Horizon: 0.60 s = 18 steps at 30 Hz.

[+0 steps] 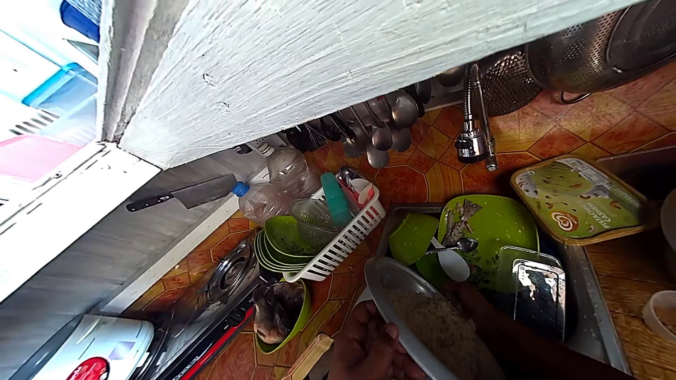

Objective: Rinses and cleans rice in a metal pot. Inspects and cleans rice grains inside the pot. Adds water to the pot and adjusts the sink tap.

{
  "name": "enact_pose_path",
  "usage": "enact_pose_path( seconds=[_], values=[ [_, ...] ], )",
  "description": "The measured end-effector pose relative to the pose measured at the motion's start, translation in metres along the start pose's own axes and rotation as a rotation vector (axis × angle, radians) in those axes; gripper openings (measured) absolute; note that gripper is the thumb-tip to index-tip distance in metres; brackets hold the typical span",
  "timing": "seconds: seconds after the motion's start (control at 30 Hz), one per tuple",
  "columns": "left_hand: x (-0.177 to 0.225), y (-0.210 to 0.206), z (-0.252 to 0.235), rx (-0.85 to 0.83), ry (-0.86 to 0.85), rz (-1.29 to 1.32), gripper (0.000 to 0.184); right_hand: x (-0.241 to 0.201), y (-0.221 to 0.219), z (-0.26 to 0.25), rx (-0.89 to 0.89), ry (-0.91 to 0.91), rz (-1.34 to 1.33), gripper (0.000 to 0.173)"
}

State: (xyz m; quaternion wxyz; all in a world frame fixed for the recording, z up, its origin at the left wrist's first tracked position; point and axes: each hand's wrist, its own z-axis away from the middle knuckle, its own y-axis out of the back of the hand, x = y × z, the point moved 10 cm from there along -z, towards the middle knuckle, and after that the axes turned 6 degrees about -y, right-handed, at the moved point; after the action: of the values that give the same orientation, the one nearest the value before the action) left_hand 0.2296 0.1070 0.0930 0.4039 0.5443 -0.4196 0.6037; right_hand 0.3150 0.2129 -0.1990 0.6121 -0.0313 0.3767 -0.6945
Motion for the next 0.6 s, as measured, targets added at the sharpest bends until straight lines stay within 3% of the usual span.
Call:
enact_pose_path(
  seconds=[0.6],
  values=[
    [-0.0019,0.0001,-0.001,0.004,0.008,0.001,0.02,-0.0004,0.003,-0.0005,0.008,0.021,0.059,0.021]
  ],
)
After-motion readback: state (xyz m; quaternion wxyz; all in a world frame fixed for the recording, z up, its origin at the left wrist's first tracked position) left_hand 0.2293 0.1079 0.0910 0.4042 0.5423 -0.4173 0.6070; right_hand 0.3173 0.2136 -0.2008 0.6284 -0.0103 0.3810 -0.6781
